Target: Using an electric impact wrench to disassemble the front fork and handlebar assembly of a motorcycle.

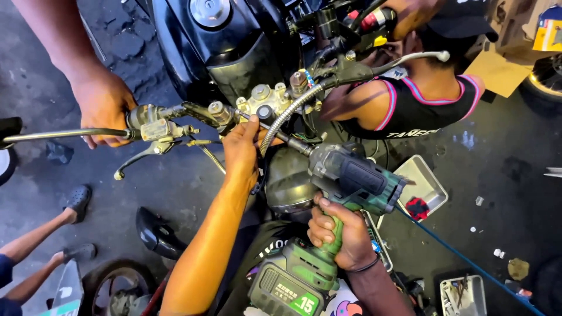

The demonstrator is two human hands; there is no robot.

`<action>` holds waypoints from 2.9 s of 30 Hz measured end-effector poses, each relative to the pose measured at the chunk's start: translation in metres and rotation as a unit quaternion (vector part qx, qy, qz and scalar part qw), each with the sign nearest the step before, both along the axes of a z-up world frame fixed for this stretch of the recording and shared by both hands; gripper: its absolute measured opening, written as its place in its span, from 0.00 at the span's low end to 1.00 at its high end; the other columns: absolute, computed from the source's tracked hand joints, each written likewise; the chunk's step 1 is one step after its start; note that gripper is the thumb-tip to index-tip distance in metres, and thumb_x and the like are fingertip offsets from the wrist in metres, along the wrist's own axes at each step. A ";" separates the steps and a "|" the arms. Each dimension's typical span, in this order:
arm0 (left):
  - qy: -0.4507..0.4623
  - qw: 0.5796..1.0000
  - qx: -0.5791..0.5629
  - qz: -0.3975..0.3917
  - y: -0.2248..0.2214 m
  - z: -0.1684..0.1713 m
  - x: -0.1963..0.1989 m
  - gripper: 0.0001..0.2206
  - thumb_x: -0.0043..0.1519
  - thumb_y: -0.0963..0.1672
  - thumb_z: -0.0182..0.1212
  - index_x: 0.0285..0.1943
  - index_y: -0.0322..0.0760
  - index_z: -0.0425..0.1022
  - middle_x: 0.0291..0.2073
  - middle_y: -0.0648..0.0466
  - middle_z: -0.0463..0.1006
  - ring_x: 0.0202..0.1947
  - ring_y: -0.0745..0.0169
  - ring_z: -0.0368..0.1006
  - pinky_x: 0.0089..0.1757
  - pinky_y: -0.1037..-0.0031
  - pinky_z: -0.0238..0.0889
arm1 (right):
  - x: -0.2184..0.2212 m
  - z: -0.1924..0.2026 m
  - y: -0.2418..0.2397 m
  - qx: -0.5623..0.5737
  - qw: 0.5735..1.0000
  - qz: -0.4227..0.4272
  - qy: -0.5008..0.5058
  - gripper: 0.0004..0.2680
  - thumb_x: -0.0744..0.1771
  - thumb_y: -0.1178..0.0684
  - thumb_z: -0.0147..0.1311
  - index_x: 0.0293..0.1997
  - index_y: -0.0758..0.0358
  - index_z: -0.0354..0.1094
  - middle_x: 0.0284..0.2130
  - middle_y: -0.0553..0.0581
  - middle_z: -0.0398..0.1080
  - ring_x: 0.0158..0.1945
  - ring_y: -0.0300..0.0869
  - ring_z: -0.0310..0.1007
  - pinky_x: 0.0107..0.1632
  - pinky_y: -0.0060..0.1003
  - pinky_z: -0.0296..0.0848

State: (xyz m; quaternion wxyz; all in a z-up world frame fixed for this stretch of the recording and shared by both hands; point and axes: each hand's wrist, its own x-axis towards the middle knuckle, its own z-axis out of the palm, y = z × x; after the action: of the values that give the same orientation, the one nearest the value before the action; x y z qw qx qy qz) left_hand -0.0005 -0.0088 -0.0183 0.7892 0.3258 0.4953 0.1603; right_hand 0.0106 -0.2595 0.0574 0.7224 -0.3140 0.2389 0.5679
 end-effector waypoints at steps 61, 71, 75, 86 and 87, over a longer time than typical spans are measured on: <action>0.011 0.998 -0.051 0.017 0.003 -0.010 -0.015 0.08 0.62 0.41 0.77 0.44 0.30 0.84 0.35 0.43 0.89 0.38 0.57 0.86 0.49 0.70 0.82 | 0.003 0.036 0.063 -0.033 0.994 -0.045 0.099 0.06 0.72 0.55 0.45 0.38 0.53 0.68 0.16 0.41 0.54 0.17 0.33 0.52 0.27 0.31 0.65; -0.003 0.997 -0.068 0.044 0.008 -0.014 -0.011 0.07 0.62 0.38 0.76 0.45 0.25 0.84 0.34 0.41 0.88 0.37 0.55 0.86 0.48 0.70 0.83 | 0.000 0.043 0.078 -0.027 0.994 -0.070 0.081 0.04 0.72 0.56 0.45 0.42 0.56 0.68 0.17 0.41 0.54 0.17 0.32 0.52 0.26 0.32 0.63; -0.004 0.995 -0.077 0.060 0.006 -0.015 -0.011 0.08 0.61 0.37 0.77 0.45 0.25 0.84 0.35 0.42 0.88 0.38 0.56 0.86 0.49 0.70 0.84 | 0.002 0.043 0.076 -0.029 0.991 -0.067 0.108 0.04 0.70 0.56 0.48 0.38 0.56 0.68 0.16 0.39 0.52 0.16 0.30 0.51 0.26 0.30 0.66; 0.008 0.996 -0.080 0.047 0.007 -0.007 -0.009 0.08 0.62 0.38 0.76 0.46 0.25 0.84 0.35 0.41 0.88 0.37 0.54 0.86 0.49 0.69 0.84 | 0.005 0.048 0.081 -0.047 0.990 -0.081 0.105 0.03 0.70 0.56 0.48 0.40 0.58 0.67 0.16 0.38 0.52 0.16 0.29 0.51 0.25 0.29 0.60; 0.007 0.995 -0.084 0.054 0.006 -0.008 -0.010 0.08 0.62 0.38 0.76 0.46 0.25 0.84 0.36 0.41 0.88 0.38 0.53 0.86 0.49 0.69 0.84 | 0.006 0.048 0.080 -0.044 0.989 -0.081 0.120 0.03 0.70 0.56 0.48 0.41 0.58 0.68 0.16 0.38 0.53 0.16 0.29 0.51 0.25 0.30 0.60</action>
State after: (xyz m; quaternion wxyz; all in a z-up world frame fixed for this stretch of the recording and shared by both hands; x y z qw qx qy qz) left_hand -0.0103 -0.0027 -0.0259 0.8005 0.2325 0.5293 0.1580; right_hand 0.0163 -0.1798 0.1054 0.7176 -0.2543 0.3730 0.5303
